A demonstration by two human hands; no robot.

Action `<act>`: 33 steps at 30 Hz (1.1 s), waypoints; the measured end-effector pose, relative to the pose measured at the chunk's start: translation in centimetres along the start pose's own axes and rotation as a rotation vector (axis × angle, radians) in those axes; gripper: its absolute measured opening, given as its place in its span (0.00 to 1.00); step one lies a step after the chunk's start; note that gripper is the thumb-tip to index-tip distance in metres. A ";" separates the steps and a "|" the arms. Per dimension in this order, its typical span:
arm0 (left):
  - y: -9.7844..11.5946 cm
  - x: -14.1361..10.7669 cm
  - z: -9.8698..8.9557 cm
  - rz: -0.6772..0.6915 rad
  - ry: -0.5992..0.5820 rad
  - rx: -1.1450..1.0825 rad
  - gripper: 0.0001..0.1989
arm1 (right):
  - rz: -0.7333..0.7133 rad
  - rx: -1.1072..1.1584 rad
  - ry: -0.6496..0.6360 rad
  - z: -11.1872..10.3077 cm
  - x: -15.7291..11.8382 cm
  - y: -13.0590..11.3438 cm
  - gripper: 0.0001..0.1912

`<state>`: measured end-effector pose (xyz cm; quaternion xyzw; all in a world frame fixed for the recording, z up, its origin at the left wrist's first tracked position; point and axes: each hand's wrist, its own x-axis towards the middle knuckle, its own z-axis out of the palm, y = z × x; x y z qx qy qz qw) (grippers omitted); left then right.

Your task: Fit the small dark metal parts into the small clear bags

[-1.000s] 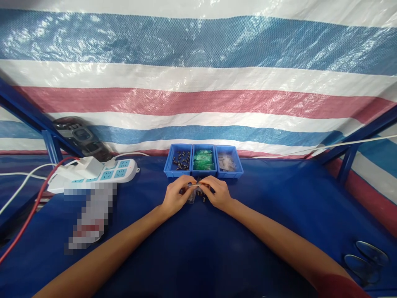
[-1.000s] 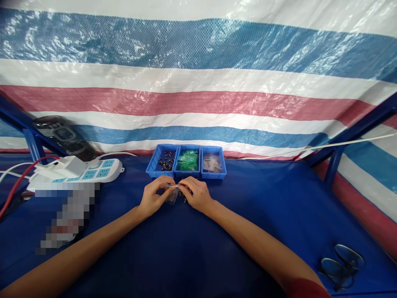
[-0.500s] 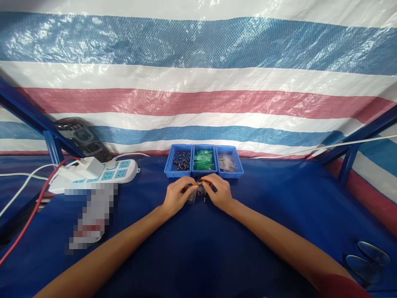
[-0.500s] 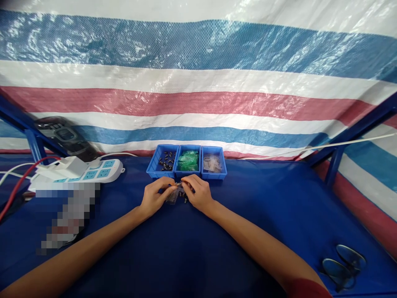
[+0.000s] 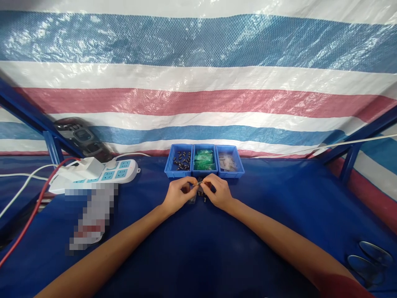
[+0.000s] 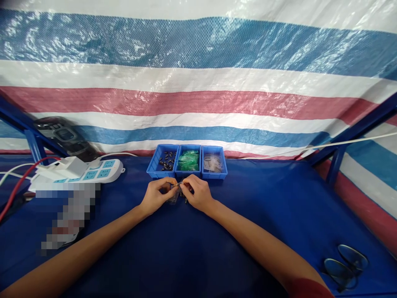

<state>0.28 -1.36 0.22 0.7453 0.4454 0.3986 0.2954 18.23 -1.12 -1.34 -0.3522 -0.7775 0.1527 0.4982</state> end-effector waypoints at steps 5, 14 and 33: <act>0.4 -0.2 0.0 0.002 -0.019 0.053 0.05 | -0.017 0.010 -0.065 0.1 0.0 -0.2 0.04; 0.4 -0.2 -0.1 0.038 0.028 0.085 0.07 | -0.019 -0.063 -0.054 0.2 -0.2 0.0 0.06; 0.4 -0.1 -0.2 0.139 0.068 0.084 0.09 | -0.024 -0.051 0.003 0.0 -0.1 -0.1 0.09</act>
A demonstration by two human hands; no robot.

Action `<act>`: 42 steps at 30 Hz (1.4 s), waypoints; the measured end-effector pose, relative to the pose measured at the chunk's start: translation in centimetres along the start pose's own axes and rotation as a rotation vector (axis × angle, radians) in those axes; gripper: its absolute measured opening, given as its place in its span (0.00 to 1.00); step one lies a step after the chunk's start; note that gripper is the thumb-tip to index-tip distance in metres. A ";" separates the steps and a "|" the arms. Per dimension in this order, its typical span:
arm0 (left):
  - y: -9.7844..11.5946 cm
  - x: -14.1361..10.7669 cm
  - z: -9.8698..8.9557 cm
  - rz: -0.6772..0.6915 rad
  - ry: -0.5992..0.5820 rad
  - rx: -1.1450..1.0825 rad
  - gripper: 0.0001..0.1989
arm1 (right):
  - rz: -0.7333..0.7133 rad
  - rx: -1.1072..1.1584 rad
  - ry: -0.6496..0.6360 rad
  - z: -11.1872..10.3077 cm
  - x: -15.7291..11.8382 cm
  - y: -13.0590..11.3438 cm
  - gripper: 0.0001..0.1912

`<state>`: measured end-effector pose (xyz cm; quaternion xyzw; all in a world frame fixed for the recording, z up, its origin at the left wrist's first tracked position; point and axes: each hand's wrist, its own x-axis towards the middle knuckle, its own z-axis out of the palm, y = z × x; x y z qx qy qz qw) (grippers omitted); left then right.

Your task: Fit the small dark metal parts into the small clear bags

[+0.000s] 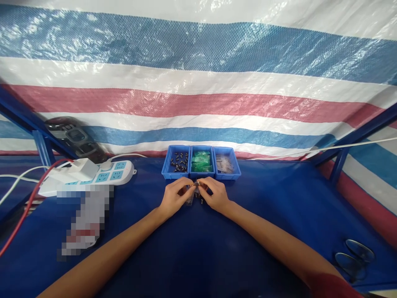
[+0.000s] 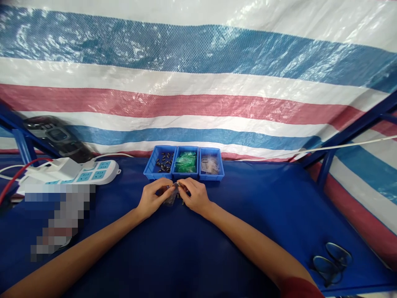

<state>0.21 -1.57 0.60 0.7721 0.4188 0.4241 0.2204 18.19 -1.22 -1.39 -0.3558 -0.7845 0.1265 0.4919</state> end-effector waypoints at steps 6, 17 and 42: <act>-0.2 0.1 0.2 -0.138 -0.017 -0.038 0.12 | 0.031 0.015 0.071 -0.2 0.1 -0.2 0.08; -0.7 0.2 0.6 -0.284 -0.026 -0.432 0.12 | -0.079 -0.029 0.042 -0.5 -0.3 0.2 0.13; -0.5 0.2 0.3 -0.223 -0.005 -0.426 0.11 | -0.020 -0.016 0.053 -0.2 0.1 0.1 0.12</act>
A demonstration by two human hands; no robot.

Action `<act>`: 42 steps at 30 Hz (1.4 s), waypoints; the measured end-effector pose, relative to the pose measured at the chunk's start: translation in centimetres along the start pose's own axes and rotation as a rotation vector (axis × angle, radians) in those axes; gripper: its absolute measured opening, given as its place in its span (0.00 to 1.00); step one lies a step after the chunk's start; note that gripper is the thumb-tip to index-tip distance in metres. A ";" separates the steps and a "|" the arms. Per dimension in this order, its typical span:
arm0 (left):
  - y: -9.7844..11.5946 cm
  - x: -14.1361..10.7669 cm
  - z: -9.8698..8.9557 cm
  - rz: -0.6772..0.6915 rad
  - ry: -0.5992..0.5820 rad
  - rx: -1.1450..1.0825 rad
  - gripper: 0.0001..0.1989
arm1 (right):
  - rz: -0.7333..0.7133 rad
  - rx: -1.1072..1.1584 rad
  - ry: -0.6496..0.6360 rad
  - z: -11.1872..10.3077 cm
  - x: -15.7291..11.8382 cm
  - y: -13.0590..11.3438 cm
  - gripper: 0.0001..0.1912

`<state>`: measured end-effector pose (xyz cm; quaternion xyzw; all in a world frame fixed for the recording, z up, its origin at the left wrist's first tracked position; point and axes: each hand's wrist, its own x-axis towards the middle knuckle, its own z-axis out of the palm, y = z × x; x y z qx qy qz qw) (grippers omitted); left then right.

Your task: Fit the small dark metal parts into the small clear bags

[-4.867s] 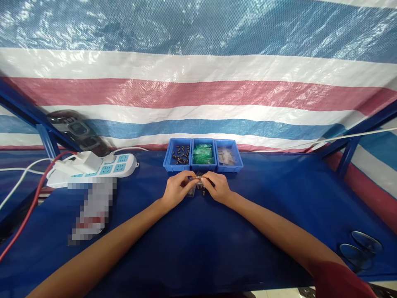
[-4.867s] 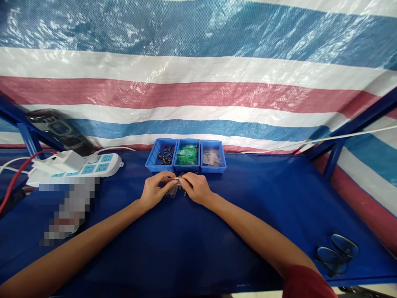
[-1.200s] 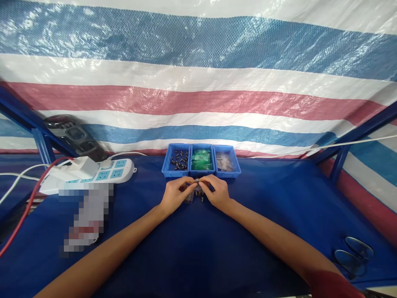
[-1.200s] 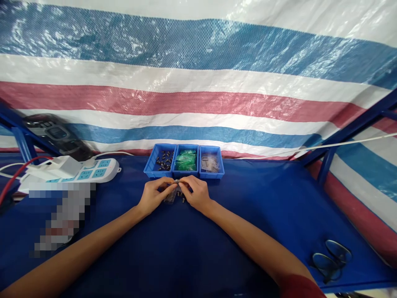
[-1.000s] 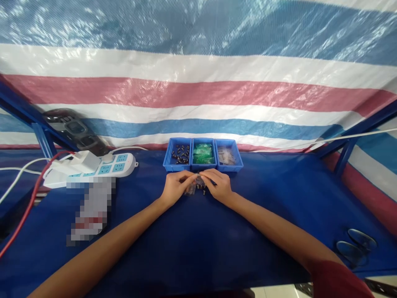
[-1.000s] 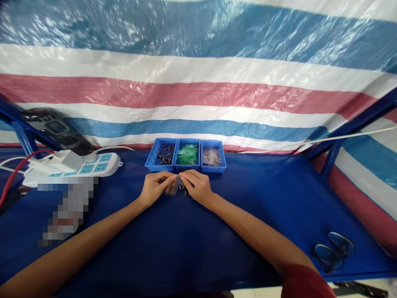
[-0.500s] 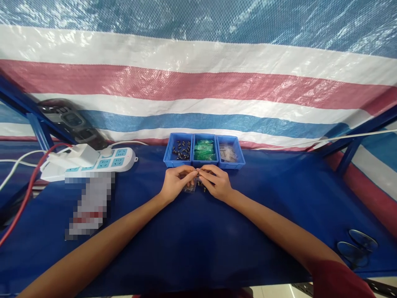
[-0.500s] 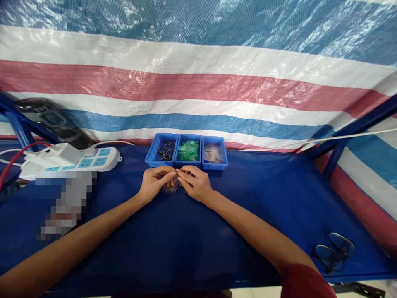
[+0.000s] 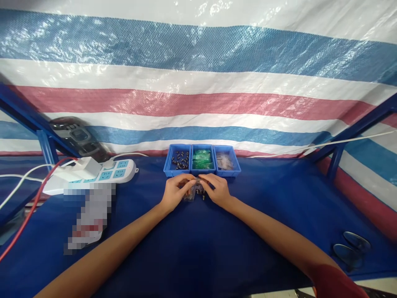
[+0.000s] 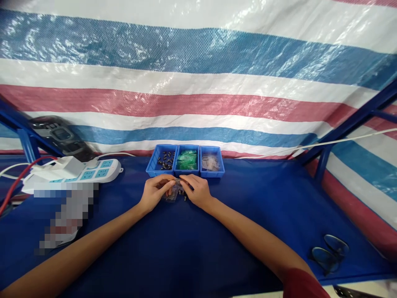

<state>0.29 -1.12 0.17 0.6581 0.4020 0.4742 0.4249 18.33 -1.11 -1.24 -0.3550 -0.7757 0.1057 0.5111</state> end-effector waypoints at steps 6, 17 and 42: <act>-0.4 0.0 0.2 0.018 0.063 0.057 0.14 | 0.030 -0.086 0.040 -1.5 1.5 -0.7 0.11; -0.1 0.0 0.3 0.043 0.088 0.121 0.14 | 0.411 -0.344 0.050 -9.4 6.8 3.2 0.08; 0.2 -0.1 0.0 0.034 0.099 0.167 0.11 | 0.253 -0.233 -0.440 -3.5 3.4 -0.8 0.06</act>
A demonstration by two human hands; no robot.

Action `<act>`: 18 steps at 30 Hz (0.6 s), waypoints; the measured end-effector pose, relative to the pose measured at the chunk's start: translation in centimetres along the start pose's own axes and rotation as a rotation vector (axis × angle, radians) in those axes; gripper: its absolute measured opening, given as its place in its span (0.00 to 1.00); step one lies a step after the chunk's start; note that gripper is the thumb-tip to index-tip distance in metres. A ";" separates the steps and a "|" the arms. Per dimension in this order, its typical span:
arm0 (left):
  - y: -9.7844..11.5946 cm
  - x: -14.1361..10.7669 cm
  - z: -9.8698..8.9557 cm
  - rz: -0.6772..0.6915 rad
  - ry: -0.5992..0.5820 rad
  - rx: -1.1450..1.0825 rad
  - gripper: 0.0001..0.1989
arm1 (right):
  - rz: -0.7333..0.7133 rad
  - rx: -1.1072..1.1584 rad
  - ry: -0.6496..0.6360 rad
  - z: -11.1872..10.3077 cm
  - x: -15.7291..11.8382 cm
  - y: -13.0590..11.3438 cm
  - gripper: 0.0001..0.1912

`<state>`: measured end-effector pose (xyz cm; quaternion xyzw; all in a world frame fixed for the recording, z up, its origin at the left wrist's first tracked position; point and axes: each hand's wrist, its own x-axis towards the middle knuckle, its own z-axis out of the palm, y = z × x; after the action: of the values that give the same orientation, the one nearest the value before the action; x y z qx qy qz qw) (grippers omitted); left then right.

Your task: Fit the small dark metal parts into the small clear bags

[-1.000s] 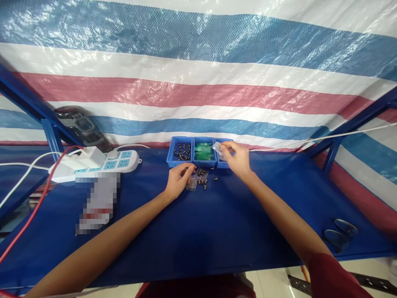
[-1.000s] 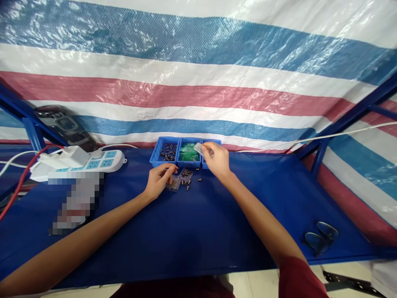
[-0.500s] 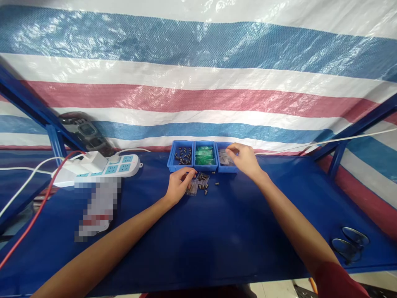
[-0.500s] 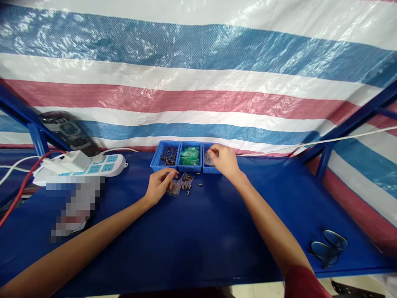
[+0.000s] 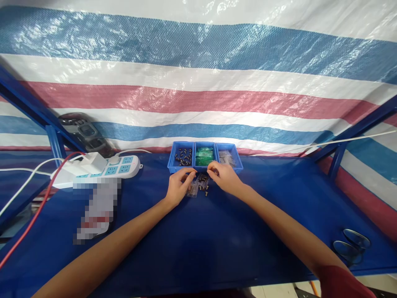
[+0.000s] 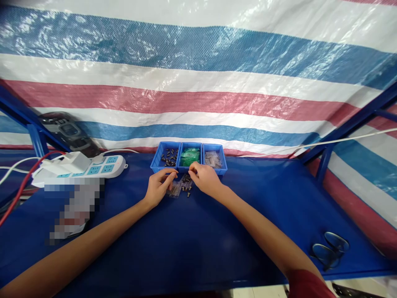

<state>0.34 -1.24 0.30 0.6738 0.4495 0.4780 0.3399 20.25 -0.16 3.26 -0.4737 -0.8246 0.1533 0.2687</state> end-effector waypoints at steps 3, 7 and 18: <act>0.1 0.0 0.0 0.004 0.011 0.024 0.10 | -0.005 0.373 0.226 1.8 -0.4 -0.5 0.07; 0.2 0.0 0.0 0.042 0.007 0.046 0.09 | -0.042 0.448 0.375 3.8 -1.6 -0.5 0.08; 0.1 -0.2 -0.1 0.172 -0.070 0.189 0.08 | -0.080 0.410 0.465 4.2 -2.3 -0.5 0.06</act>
<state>0.29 -1.41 0.35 0.7550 0.4210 0.4371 0.2481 18.40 -2.33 -0.55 -0.3994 -0.7109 0.1932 0.5458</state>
